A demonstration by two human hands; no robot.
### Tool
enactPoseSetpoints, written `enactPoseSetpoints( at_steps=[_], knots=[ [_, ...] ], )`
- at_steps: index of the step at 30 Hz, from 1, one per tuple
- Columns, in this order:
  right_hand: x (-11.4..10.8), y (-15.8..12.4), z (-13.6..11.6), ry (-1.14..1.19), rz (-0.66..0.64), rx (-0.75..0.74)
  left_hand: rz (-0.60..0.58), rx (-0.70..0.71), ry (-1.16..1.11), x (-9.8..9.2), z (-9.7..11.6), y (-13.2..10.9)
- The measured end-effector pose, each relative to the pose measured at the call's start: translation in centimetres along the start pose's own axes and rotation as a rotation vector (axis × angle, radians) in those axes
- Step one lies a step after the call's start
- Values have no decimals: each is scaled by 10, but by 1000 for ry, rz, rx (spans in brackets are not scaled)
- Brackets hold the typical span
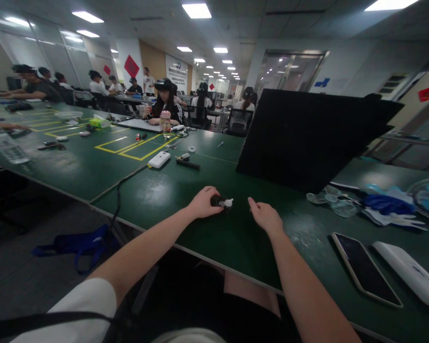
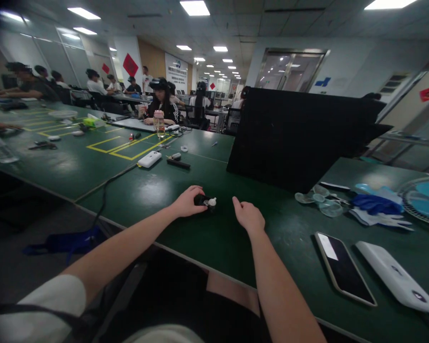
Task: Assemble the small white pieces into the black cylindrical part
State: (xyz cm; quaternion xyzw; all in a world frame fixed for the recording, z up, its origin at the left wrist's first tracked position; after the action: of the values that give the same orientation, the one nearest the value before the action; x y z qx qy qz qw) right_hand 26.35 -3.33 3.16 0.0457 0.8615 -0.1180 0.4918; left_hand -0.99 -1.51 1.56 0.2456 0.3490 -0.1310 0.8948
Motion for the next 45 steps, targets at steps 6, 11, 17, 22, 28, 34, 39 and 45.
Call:
enactPoseSetpoints(
  at_steps=[6,11,17,22,28,34,39,45],
  knots=[
    [3,6,7,46,22,-47,93,-251,40,-45,-49,-5],
    [5,10,9,56,17,-45,123,-28,429,-96,-72,-24],
    [6,9,9,33,18,-48,257,-46,531,-111,-92,-39],
    [7,11,10,27,27,-47,701,-464,246,-119,-134,-39],
    [4,9,5,30,-12,-9,612,-485,-79,-105,-148,-9],
    [-1,3,5,134,92,-29,253,-449,-46,-62,-120,42],
    [-9,-4,3,265,207,-2,68,-312,134,-11,-70,57],
    [-19,-7,5,352,403,17,-258,12,129,64,38,44]
  ],
)
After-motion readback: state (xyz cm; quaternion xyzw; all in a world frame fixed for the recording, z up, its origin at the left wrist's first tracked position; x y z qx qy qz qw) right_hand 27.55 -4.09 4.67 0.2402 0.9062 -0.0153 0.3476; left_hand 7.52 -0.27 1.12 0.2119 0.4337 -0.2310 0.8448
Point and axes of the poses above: each hand's wrist, its own y-axis towards the middle knuckle, its own x-axis out of the palm, z = x × y, the point moved 1 cm from there along y, towards the middle knuckle, and after that the axes turned 3 degrees about x, right-handed, at the moved point
